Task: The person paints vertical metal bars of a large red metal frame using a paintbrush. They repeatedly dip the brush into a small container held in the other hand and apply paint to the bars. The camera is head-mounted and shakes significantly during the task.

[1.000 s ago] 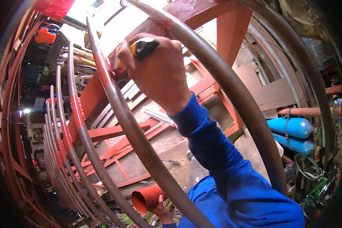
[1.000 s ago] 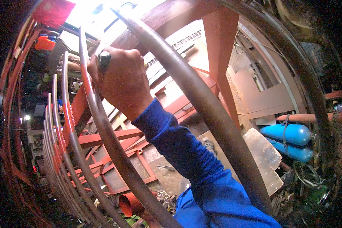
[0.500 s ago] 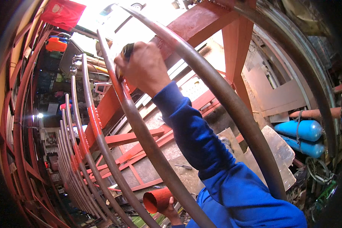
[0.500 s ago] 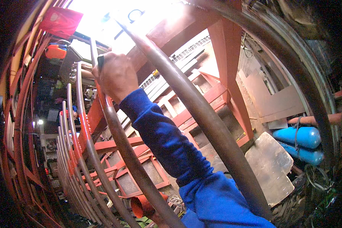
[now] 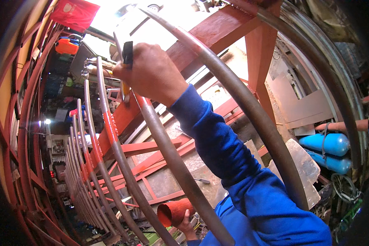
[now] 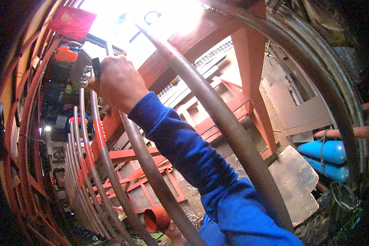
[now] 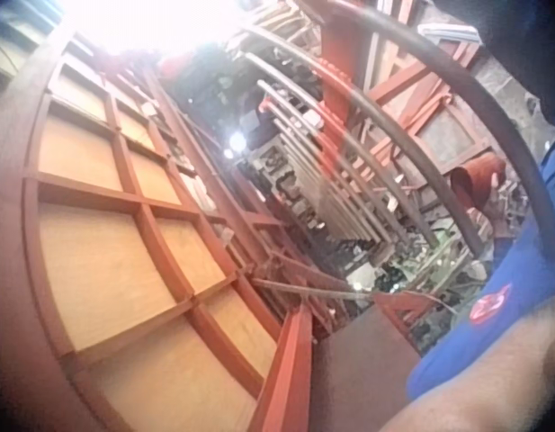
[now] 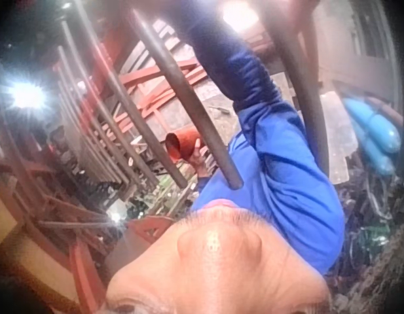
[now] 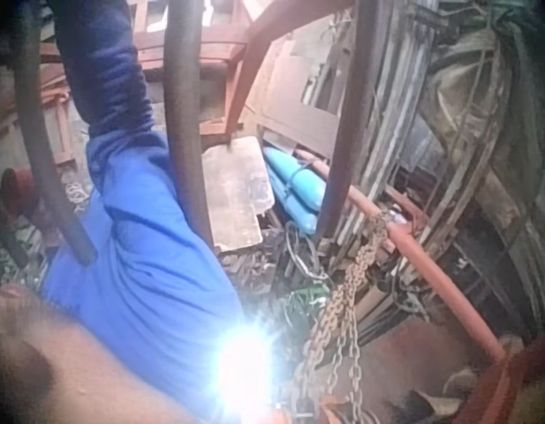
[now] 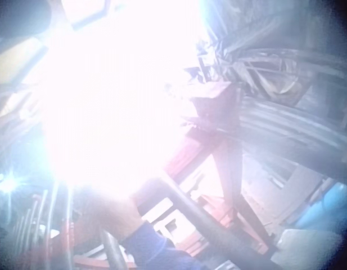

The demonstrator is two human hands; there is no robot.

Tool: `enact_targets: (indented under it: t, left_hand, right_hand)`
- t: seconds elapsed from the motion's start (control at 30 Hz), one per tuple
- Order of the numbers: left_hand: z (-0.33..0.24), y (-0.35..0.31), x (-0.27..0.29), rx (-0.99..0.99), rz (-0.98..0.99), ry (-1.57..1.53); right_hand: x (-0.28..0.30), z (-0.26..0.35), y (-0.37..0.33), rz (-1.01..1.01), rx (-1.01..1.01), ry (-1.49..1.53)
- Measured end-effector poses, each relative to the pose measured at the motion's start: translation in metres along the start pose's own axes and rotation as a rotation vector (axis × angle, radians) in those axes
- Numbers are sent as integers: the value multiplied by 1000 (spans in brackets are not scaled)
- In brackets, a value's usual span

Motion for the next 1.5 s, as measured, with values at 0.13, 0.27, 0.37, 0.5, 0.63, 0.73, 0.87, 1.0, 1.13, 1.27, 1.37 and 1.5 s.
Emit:
enact_targets:
  t: [0.13,0.27,0.37,0.5,0.63,0.73,0.87,1.0,1.13,1.27,1.37,1.5]
  left_hand:
    - [-4,5,-2,-1,0,0]
    - [-7,9,-4,-6,-6,-5]
    - [-7,10,-3,-3,-12,-8]
    - [-11,14,-4,-11,-12,-9]
    - [-13,15,-4,-14,-5,-4]
    - [-15,13,-2,-19,-7,4]
    - [-21,16,-4,-39,7,3]
    - [-19,16,-7,-27,4,-5]
    - [-17,15,-5,-20,-3,-6]
    - [-23,20,-8,-29,14,1]
    - [-23,19,-5,-26,13,5]
    - [-22,17,-3,-28,6,-1]
  right_hand:
    - [-5,-26,13,-103,-36,-18]
    - [-1,-57,12,-121,-152,-23]
    - [12,-38,7,-215,-49,-163]
    - [3,-21,4,-227,86,-232]
    - [-26,-4,13,-79,70,-189]
    - [-13,-6,37,-161,70,-100]
    - [-19,-37,69,36,-124,-181]
    - [-27,-78,65,81,-297,-175]
    - [-17,-63,61,2,-231,-326]
    - [-42,-32,67,-9,-48,-338]
    - [-44,-32,67,22,-101,-180]
    - [-49,-43,64,24,-165,-141]
Point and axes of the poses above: each hand's wrist, its own y-axis towards the middle knuckle, its own x-axis out of the back of the hand, z = x × y, the point moved 8 cm from there along y, towards the middle knuckle, and after that the axes turned 6 degrees about -y, right-handed, at the moved point
